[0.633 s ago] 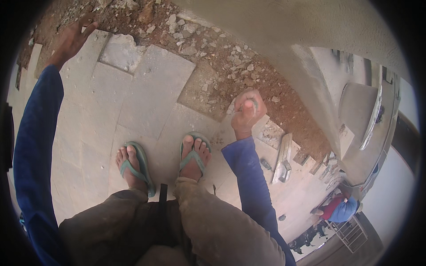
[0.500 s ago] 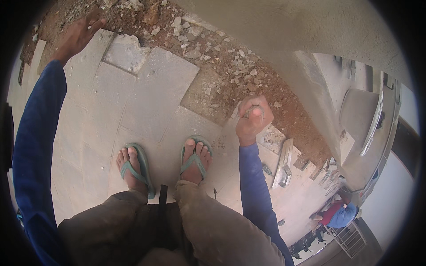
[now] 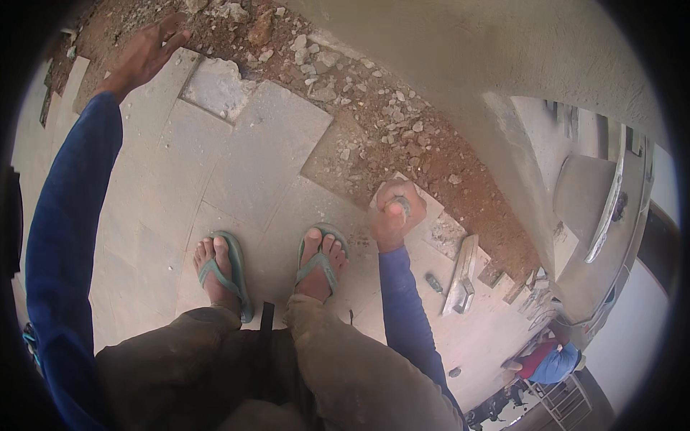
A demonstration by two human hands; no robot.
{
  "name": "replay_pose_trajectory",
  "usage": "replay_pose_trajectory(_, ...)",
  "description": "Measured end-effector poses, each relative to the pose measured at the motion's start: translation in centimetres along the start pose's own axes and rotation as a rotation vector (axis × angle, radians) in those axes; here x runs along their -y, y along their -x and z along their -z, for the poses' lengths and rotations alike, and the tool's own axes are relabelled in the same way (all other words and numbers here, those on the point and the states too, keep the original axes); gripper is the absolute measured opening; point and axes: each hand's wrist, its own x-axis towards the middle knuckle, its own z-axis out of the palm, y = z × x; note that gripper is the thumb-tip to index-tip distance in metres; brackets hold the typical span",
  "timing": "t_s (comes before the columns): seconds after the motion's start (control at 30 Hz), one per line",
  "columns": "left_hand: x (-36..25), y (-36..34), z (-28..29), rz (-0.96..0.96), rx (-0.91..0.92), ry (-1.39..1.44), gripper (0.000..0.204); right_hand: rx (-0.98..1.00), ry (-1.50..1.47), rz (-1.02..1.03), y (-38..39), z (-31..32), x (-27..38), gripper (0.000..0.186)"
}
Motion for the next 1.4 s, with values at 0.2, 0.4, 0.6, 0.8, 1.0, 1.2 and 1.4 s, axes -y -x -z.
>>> replay_pose_trajectory(0.2,-3.0,1.1,-0.3,-0.041,0.019,0.047,0.07,0.001,0.089,0.113,2.5,0.8,-1.5,0.062)
replay_pose_trajectory(0.4,-5.6,0.2,4.0,0.021,0.04,0.298,0.056,0.024,-0.017,0.083,2.5,0.7,-1.0,0.064)
replay_pose_trajectory(0.6,-1.6,0.0,1.7,0.007,0.043,0.019,0.07,-0.066,-0.153,0.027,0.7,0.3,0.8,0.066)
replay_pose_trajectory(0.8,-2.9,0.4,1.2,-0.074,-0.015,0.007,0.074,-0.136,-0.207,-0.102,0.4,1.4,-1.5,0.053)
replay_pose_trajectory(1.0,-3.8,1.0,3.0,0.008,0.022,0.048,0.073,-0.627,-0.516,-0.29,0.9,1.9,-0.1,0.033)
replay_pose_trajectory(1.2,-4.0,0.7,3.3,0.006,0.053,0.047,0.073,-0.084,-0.398,-0.139,-0.8,1.9,0.5,0.052)
replay_pose_trajectory(1.4,-4.3,0.0,3.7,0.041,0.096,-0.001,0.074,-0.053,-0.356,-0.265,-0.3,1.2,-1.2,0.066)
